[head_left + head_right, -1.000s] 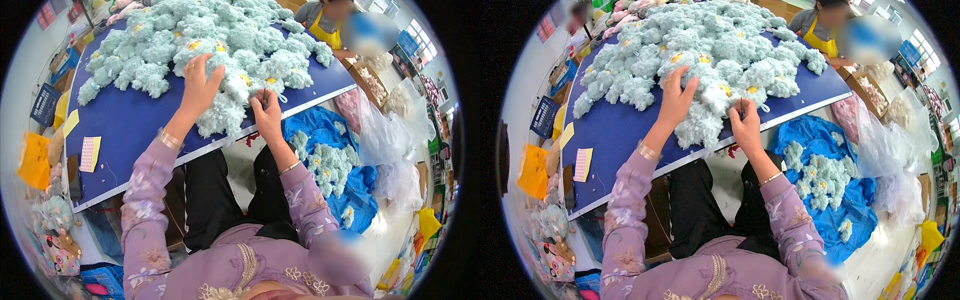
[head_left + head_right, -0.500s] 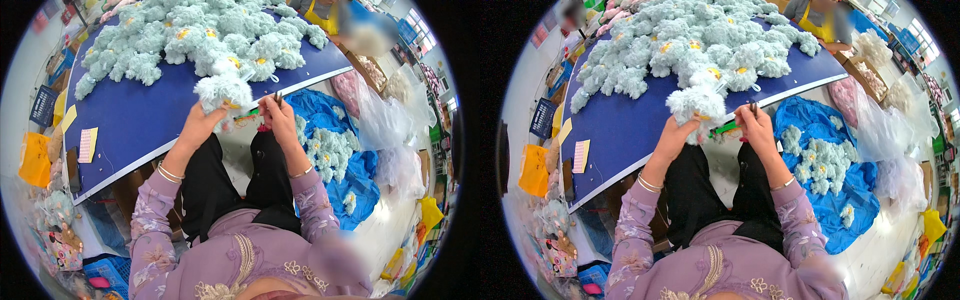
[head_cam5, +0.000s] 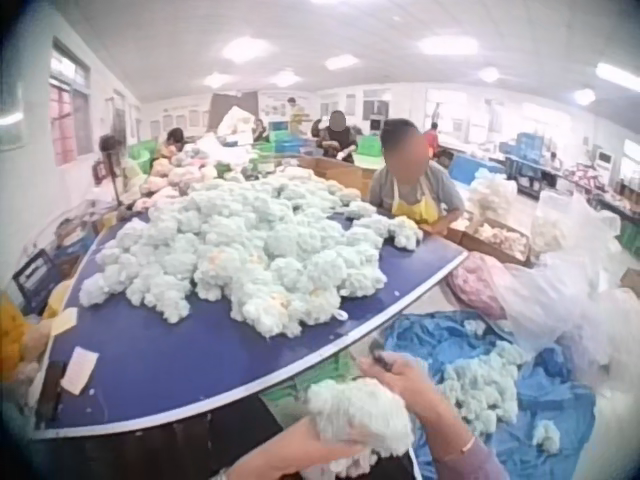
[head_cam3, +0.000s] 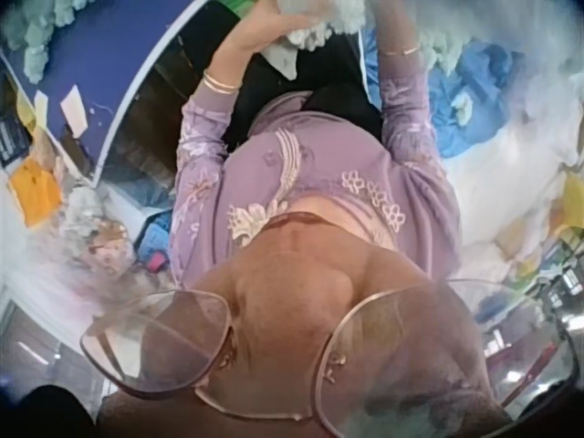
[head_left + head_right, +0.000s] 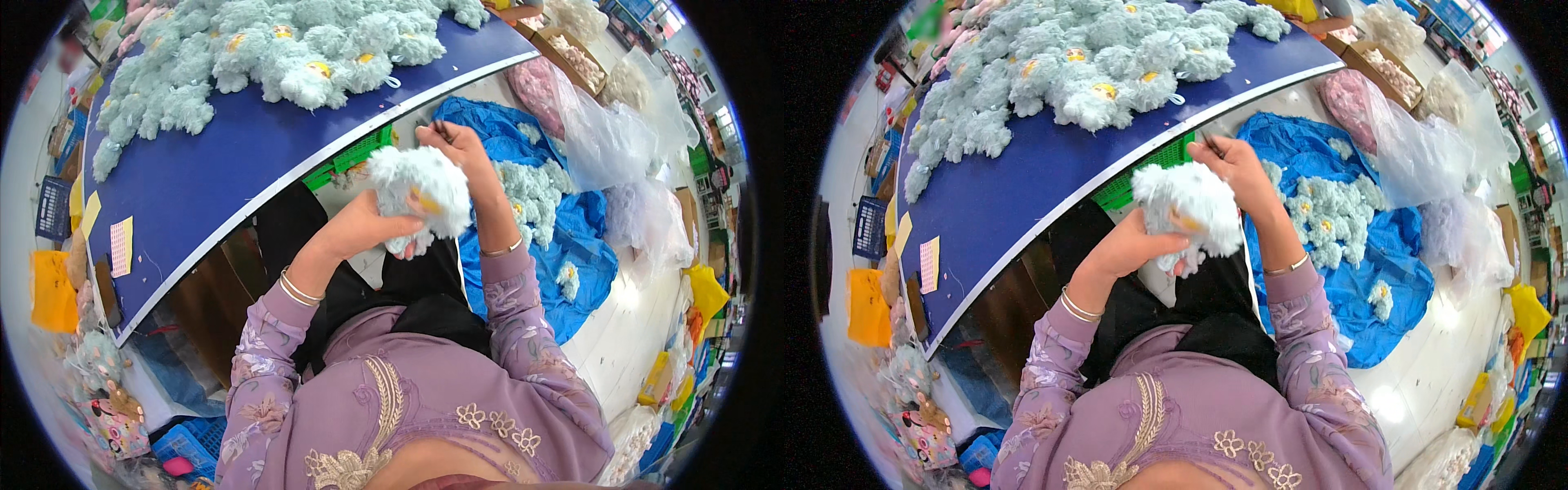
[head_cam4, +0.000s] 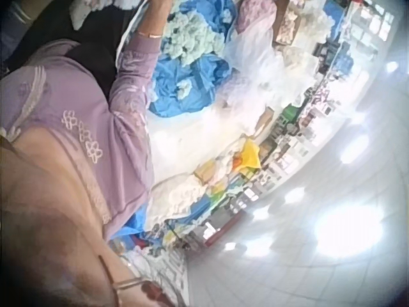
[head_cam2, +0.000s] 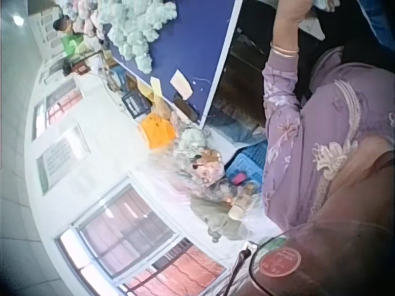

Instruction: The person repeatedly picks up small light-blue stuffed toys from a table, uses scissors to trim loose threads or excess fabric, and places the finished items onto a blue tarp on the floor. The process is repeated for multiple toys throughout the clip.

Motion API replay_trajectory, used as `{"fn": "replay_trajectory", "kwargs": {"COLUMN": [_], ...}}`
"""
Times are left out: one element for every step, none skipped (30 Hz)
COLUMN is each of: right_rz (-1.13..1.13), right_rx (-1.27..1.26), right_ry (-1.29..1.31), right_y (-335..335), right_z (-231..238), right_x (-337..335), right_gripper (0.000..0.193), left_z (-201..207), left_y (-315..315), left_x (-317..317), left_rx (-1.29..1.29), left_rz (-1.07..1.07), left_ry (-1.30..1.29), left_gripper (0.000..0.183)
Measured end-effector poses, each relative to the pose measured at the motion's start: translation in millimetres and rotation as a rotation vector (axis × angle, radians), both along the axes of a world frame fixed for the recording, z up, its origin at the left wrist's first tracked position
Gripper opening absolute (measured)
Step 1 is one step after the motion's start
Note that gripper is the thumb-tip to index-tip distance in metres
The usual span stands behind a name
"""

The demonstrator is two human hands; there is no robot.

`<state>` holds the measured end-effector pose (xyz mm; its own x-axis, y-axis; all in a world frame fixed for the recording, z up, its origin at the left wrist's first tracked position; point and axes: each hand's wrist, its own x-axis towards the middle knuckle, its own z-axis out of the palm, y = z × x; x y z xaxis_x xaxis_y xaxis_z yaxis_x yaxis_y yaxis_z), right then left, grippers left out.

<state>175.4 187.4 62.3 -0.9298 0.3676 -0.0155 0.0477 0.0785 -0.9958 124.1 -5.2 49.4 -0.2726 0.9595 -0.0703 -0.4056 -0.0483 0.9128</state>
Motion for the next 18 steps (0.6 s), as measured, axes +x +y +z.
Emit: {"fn": "replay_trajectory", "kwargs": {"right_rz": [0.018,0.164,0.046,-0.073,-0.193,-0.238,-0.155,-0.078,-0.105,-0.147,-0.081,0.013,0.037,0.059,0.083,0.093,0.114,0.135], "right_rx": [-0.133,-0.183,-0.106,-0.028,0.055,-0.093,-0.123,-0.158,0.030,0.220,0.436,0.526,0.397,0.268,0.138,0.022,-0.076,-0.173], "right_ry": [-0.045,0.038,0.088,0.137,0.184,-0.053,0.024,0.101,0.156,0.206,0.298,0.162,0.089,0.021,-0.046,-0.077,-0.122,-0.167], "right_y": [1,12,14,15,17,19,24,30,14,-1,-7,-6,-3,2,5,7,8,8], "right_z": [-7,-27,-33,-38,-39,-13,-8,-2,8,17,21,25,23,21,16,7,3,0], "right_x": [2,2,2,4,5,18,23,31,33,33,36,39,38,34,32,31,31,31], "right_gripper": [0.019,0.027,0.030,0.033,0.037,0.041,0.035,0.031,0.031,0.033,0.035,0.038,0.038,0.039,0.040,0.043,0.043,0.043], "left_z": [4,9,7,6,5,0,-2,-1,-3,-5,-5,-5,-5,-5,-5,-6,-8,-7], "left_y": [1,3,4,6,9,10,12,14,17,21,23,25,27,26,27,28,27,26], "left_x": [3,5,5,5,3,0,-1,-1,-1,0,2,3,5,3,6,12,16,16], "left_rx": [0.003,0.016,-0.003,-0.023,-0.039,-0.089,-0.098,-0.104,-0.114,-0.126,-0.139,-0.152,-0.165,-0.144,-0.139,-0.134,-0.134,-0.123], "left_rz": [-0.025,-0.057,-0.017,0.022,0.060,0.118,0.138,0.149,0.160,0.146,0.113,0.080,0.048,0.008,0.029,0.050,0.070,0.038], "left_ry": [0.046,0.055,0.014,-0.026,-0.066,-0.090,-0.100,-0.108,-0.117,-0.118,-0.073,-0.028,0.017,0.015,0.029,0.043,0.055,0.071], "left_gripper": [0.026,0.025,0.026,0.026,0.026,0.028,0.028,0.028,0.028,0.028,0.028,0.028,0.028,0.029,0.028,0.028,0.027,0.028]}}
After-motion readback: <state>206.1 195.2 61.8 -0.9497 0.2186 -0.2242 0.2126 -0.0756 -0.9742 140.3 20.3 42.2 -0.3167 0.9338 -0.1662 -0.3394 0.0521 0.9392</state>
